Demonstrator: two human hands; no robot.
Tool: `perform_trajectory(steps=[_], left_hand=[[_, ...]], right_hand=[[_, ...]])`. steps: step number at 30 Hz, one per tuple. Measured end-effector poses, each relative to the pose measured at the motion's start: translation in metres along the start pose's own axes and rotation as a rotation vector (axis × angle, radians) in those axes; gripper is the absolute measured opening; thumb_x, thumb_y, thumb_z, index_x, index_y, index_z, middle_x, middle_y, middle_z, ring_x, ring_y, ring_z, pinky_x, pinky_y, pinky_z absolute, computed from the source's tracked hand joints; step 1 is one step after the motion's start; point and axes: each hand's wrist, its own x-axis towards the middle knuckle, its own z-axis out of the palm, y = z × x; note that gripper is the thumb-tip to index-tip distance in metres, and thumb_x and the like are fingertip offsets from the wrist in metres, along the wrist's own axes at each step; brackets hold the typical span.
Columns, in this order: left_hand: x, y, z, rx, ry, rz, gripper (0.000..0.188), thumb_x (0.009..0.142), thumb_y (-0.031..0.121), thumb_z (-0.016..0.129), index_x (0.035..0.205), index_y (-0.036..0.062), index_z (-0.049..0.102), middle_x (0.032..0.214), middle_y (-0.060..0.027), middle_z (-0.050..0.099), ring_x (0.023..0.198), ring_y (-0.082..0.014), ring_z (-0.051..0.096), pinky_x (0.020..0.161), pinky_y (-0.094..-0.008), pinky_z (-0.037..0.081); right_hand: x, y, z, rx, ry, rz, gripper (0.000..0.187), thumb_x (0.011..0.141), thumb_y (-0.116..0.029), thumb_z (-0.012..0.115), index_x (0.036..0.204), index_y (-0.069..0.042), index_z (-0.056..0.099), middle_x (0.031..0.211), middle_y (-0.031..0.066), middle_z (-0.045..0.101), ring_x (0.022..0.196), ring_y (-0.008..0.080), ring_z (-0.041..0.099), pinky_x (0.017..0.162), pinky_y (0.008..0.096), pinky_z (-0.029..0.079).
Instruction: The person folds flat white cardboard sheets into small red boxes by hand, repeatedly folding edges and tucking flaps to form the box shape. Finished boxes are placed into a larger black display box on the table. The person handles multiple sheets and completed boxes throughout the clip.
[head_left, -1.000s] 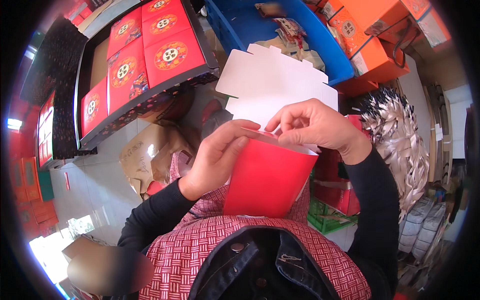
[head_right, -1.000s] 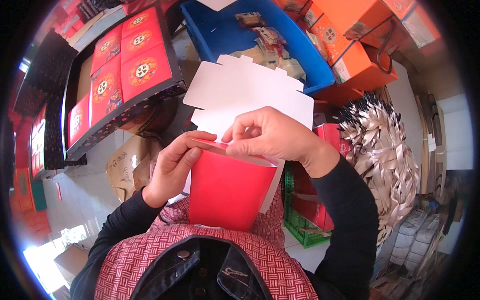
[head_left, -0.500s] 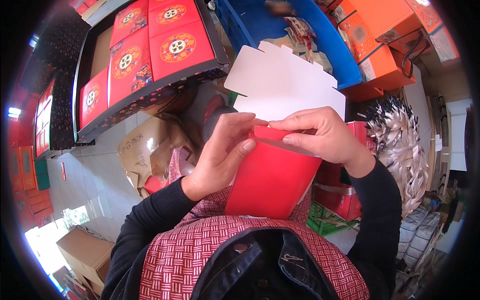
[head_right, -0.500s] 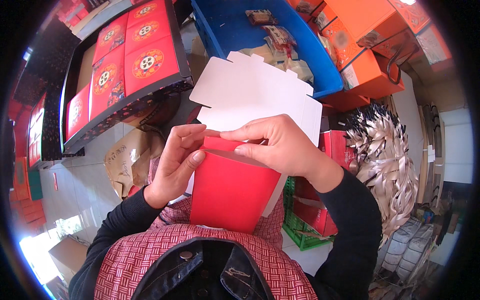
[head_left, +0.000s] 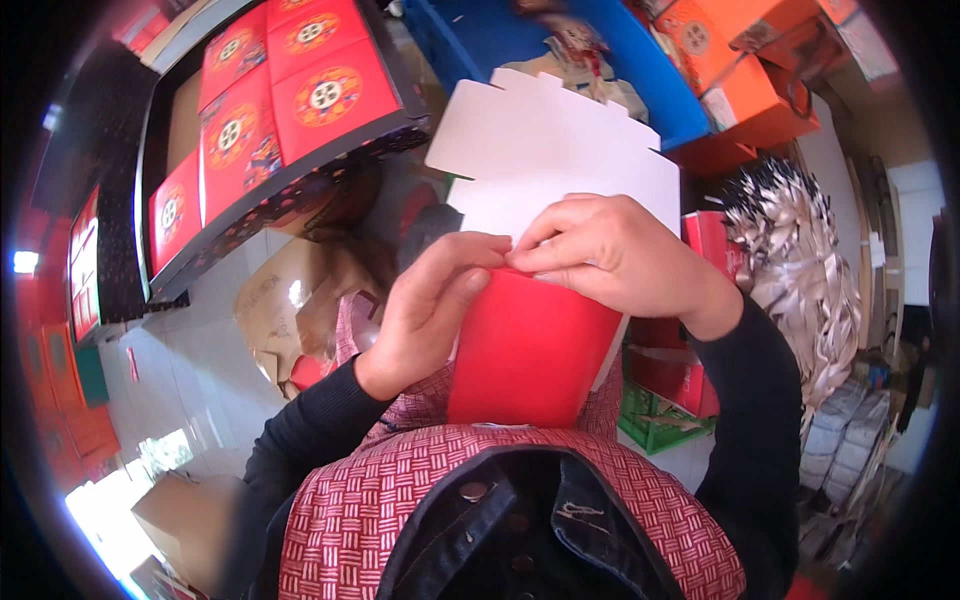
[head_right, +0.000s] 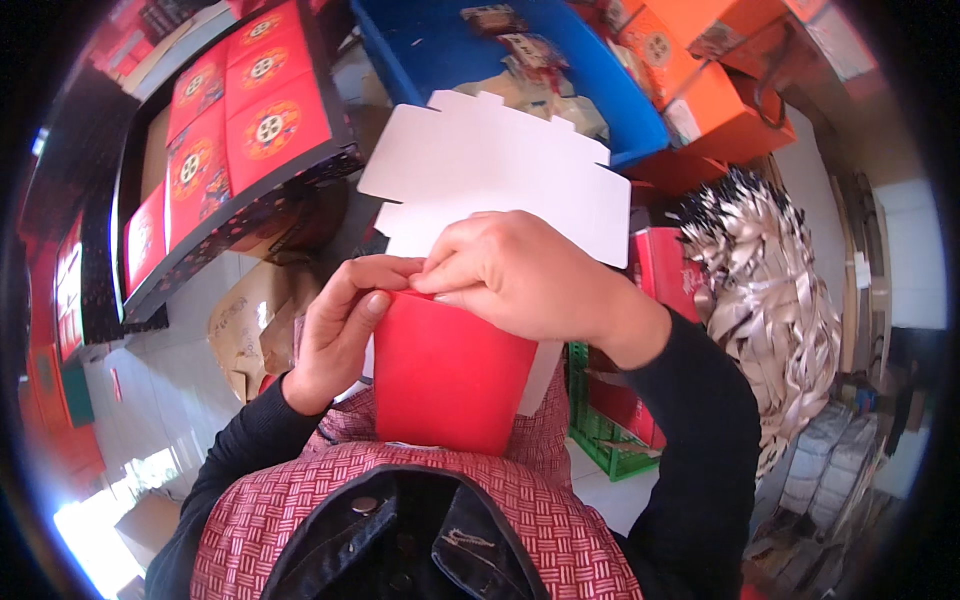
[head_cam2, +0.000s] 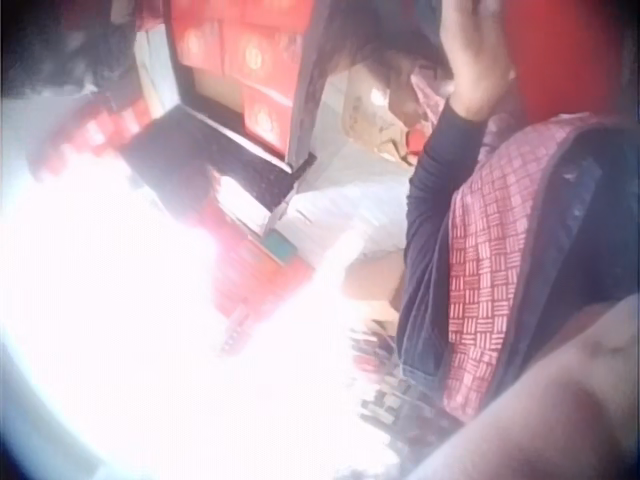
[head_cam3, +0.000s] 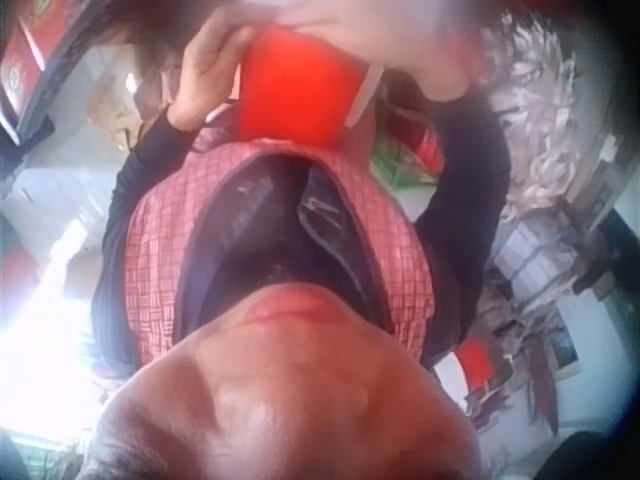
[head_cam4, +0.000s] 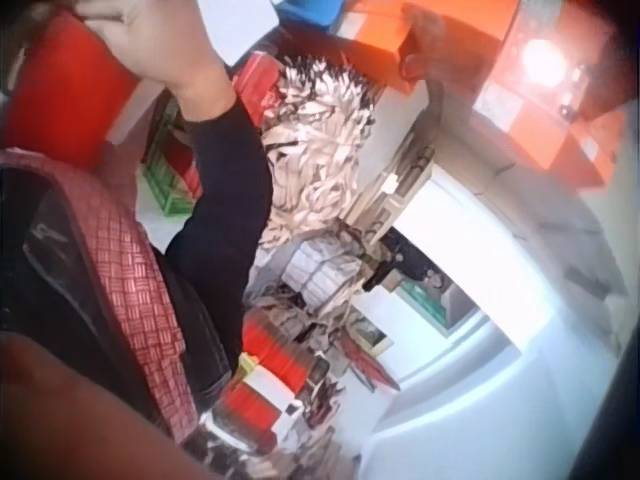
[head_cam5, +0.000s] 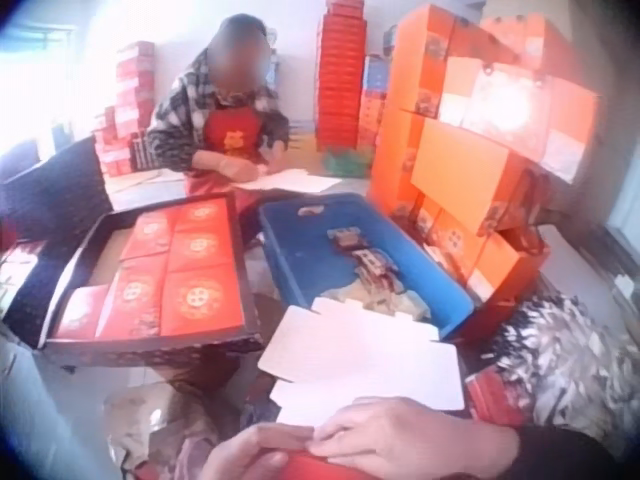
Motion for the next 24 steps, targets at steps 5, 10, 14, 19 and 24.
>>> perform_trajectory(steps=[5,10,14,19,24], left_hand=[[-0.004,0.003,-0.004,0.022,0.009,0.026,0.018,0.095,-0.003,0.045,0.109,-0.0017,0.056,0.114,-0.0118,0.059,0.107,-0.0187,0.056,0.094,-0.028,0.042],[0.001,0.003,0.003,-0.008,-0.006,-0.033,0.015,0.099,0.005,0.043,0.105,-0.0004,0.055,0.115,-0.0135,0.06,0.11,-0.0219,0.056,0.097,-0.0323,0.041],[-0.004,-0.001,0.011,-0.013,0.063,-0.016,0.016,0.101,0.006,0.04,0.108,-0.0006,0.053,0.114,-0.0104,0.058,0.104,-0.0157,0.054,0.094,-0.0269,0.04],[-0.007,-0.004,0.02,-0.044,0.175,-0.029,0.016,0.101,0.007,0.039,0.106,0.0002,0.052,0.112,-0.0099,0.058,0.105,-0.0149,0.052,0.096,-0.0268,0.038],[-0.01,-0.008,0.016,-0.106,0.163,-0.062,0.015,0.1,0.007,0.041,0.109,0.0002,0.051,0.116,-0.0101,0.055,0.109,-0.0158,0.05,0.098,-0.027,0.037]], right_hand=[[-0.039,0.017,-0.023,0.382,0.388,0.238,0.016,0.086,-0.009,0.065,0.1,0.0,0.069,0.099,0.009,0.067,0.091,0.0157,0.063,0.081,0.027,0.05],[-0.086,0.014,0.027,0.762,0.566,0.425,0.016,0.085,-0.007,0.069,0.099,0.0,0.069,0.095,0.006,0.068,0.088,0.0109,0.061,0.083,0.025,0.048],[-0.075,0.001,0.053,0.792,0.871,0.533,0.013,0.086,-0.005,0.068,0.097,0.001,0.07,0.089,0.004,0.069,0.083,0.0083,0.06,0.076,0.0217,0.047],[-0.067,-0.013,0.07,0.545,0.976,0.505,0.02,0.094,-0.011,0.06,0.106,0.002,0.068,0.097,0.0086,0.069,0.085,0.0094,0.061,0.076,0.0217,0.048],[-0.073,-0.018,0.085,0.248,0.918,0.453,0.025,0.098,-0.012,0.052,0.114,0.002,0.064,0.106,0.0112,0.068,0.096,0.0138,0.063,0.083,0.0245,0.049]])
